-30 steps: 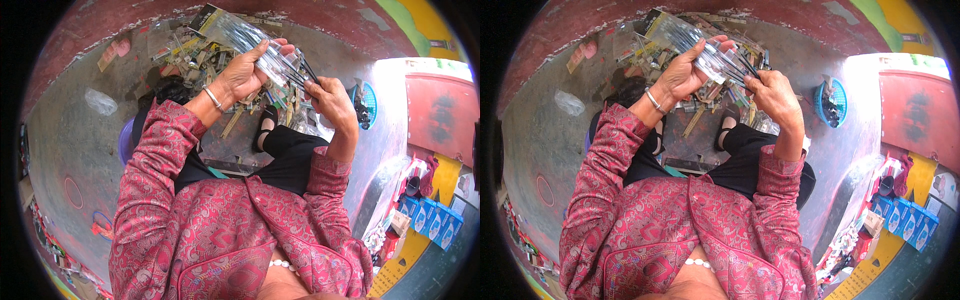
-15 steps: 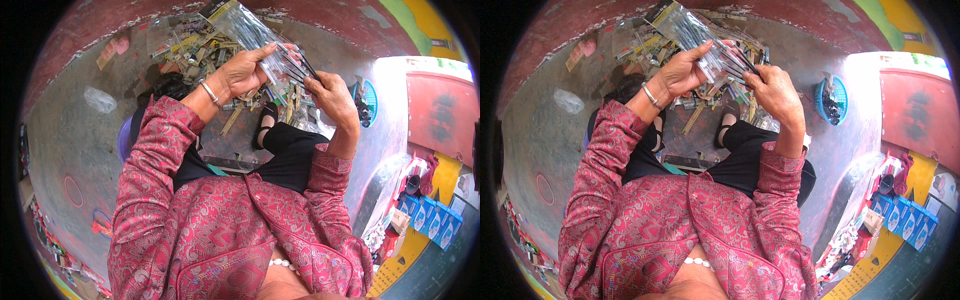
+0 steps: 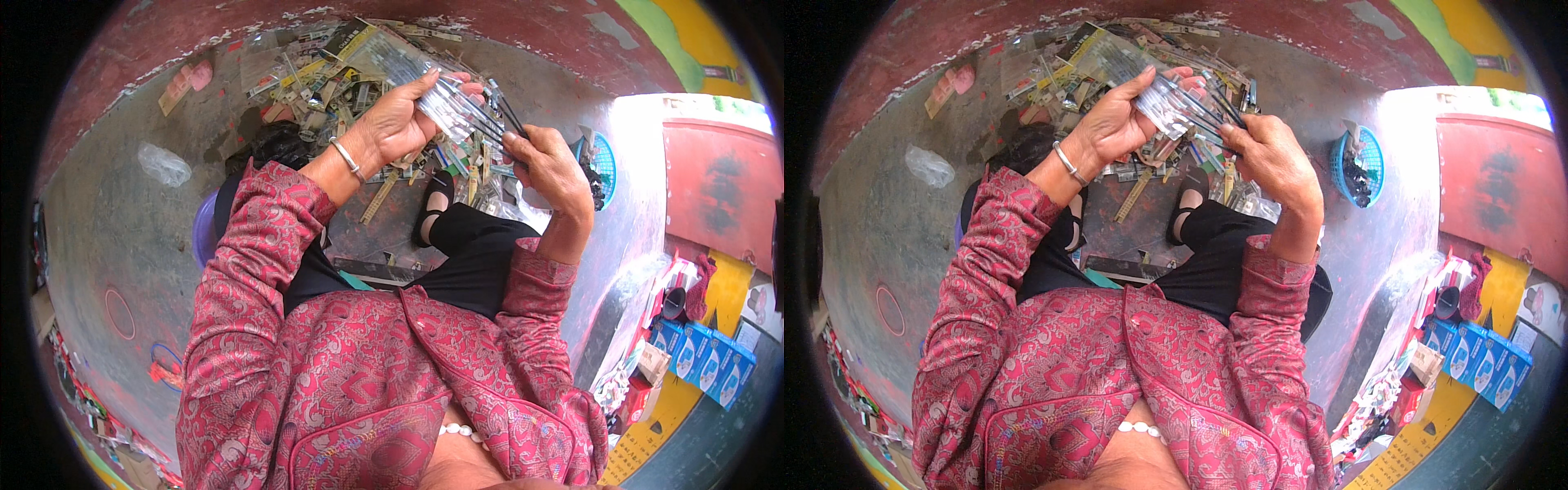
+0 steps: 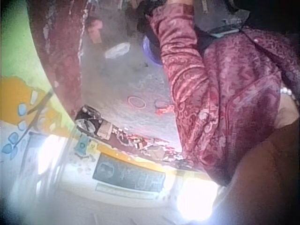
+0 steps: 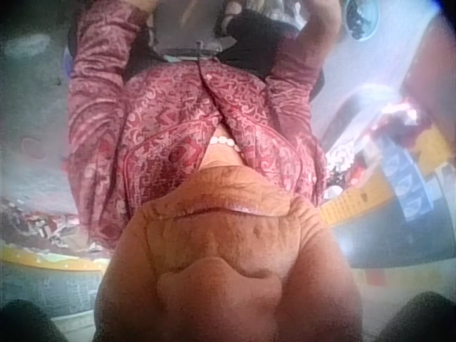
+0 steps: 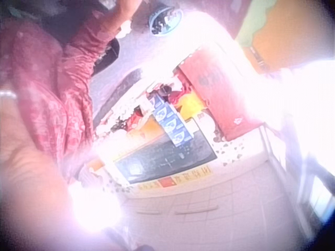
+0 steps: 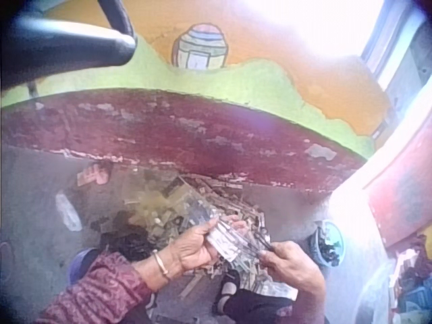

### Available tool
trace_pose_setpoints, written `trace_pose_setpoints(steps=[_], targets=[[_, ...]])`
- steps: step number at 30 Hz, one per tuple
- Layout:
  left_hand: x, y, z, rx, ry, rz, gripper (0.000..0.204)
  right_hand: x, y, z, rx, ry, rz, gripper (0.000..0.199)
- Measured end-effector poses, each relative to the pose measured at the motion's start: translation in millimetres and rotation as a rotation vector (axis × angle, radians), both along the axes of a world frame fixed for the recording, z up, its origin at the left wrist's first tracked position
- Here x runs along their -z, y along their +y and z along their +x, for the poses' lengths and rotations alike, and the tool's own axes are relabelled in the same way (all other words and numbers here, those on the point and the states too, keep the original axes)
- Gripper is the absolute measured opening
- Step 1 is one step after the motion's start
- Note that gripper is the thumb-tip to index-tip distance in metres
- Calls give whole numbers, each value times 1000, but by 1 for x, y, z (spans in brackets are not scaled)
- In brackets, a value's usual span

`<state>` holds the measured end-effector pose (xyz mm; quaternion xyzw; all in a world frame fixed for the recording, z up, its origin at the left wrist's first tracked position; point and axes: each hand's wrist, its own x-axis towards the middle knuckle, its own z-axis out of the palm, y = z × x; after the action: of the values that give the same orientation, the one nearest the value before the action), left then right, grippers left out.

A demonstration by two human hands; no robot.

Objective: The person wipes pen refills with a cloth and places them into small plastic bags by hand.

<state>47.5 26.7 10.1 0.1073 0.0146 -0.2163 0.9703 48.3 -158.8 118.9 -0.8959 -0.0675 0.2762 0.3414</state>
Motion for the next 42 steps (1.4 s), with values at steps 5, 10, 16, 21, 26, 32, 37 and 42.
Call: trace_pose_setpoints(steps=[5, 10, 16, 21, 26, 32, 37, 42], targets=[[-2, 1, -1, -14, -86, 62, 43, 0, 1, -1, 9, 5, -29, 36], [-5, 6, 0, -67, -107, 83, 43, 4, -7, -1, -12, -22, -6, 36], [-3, 2, -3, 43, -155, 99, 46, 5, -1, 3, 49, 56, 117, 35], [-9, 2, -3, 45, -142, 89, 47, 8, 3, 5, 72, 97, 74, 30], [-9, 2, -3, 42, -99, 151, 48, 11, -1, 5, 83, 36, 116, 30], [-9, -5, -8, 46, -77, 191, 42, 18, 7, 7, 60, 32, 81, 34], [-9, -10, -10, 50, -84, 264, 38, 31, 17, 4, 57, -393, -219, 38], [-1, -10, -5, 16, -18, 100, 35, 27, 20, 1, 47, -410, -172, 36]])
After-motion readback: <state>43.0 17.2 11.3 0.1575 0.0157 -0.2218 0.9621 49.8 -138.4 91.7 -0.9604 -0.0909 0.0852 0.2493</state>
